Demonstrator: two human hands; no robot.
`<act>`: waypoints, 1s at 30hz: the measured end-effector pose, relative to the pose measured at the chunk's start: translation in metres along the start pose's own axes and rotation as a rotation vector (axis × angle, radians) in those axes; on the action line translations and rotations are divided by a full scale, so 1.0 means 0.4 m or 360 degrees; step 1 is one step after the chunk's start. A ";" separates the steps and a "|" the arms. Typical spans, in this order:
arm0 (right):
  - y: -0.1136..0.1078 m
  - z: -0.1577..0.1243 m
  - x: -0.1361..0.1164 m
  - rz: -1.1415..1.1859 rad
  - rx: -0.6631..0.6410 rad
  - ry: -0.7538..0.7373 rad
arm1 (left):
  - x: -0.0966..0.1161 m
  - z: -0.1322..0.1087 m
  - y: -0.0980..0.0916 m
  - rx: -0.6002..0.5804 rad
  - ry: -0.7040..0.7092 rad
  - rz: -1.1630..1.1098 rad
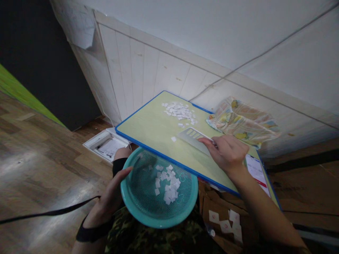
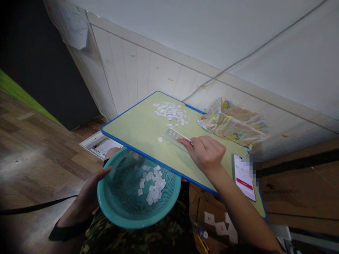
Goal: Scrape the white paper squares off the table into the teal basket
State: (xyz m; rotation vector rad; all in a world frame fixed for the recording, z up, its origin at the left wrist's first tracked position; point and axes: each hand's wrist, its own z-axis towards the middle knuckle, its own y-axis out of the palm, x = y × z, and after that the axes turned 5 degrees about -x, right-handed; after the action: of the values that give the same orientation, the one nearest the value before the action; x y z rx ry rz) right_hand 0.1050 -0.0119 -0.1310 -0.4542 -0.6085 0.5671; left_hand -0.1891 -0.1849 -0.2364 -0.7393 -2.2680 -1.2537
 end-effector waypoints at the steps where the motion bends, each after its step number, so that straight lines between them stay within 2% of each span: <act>1: 0.014 0.000 0.002 -0.0005 0.0004 -0.0004 | 0.000 -0.001 0.002 -0.0007 0.0016 -0.0008; 4: 0.028 -0.002 -0.003 0.0057 0.0003 -0.0073 | -0.001 -0.002 0.004 -0.0048 0.0028 -0.0009; 7: 0.011 -0.007 -0.012 0.0125 0.0004 -0.0142 | -0.002 0.001 -0.002 -0.0049 -0.0012 -0.0003; 11: -0.010 -0.015 -0.012 0.0108 -0.0030 -0.0120 | -0.002 0.001 -0.008 -0.0048 -0.0032 0.0015; 16: -0.019 -0.015 -0.011 0.0224 -0.0110 -0.0111 | 0.000 -0.004 0.003 -0.0019 -0.0021 0.0105; 22: -0.046 -0.004 -0.020 0.0383 -0.0095 -0.0209 | 0.002 -0.006 0.011 0.0048 -0.0023 0.0095; 30: -0.077 0.002 -0.039 0.0407 -0.0131 -0.0252 | 0.005 -0.011 0.022 0.0069 -0.0008 0.0108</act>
State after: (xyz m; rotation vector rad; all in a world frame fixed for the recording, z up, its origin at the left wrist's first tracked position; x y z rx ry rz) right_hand 0.1051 -0.0445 -0.1197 -0.5727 -0.7321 0.8294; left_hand -0.1843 -0.1844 -0.2275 -0.7978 -2.2473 -1.1695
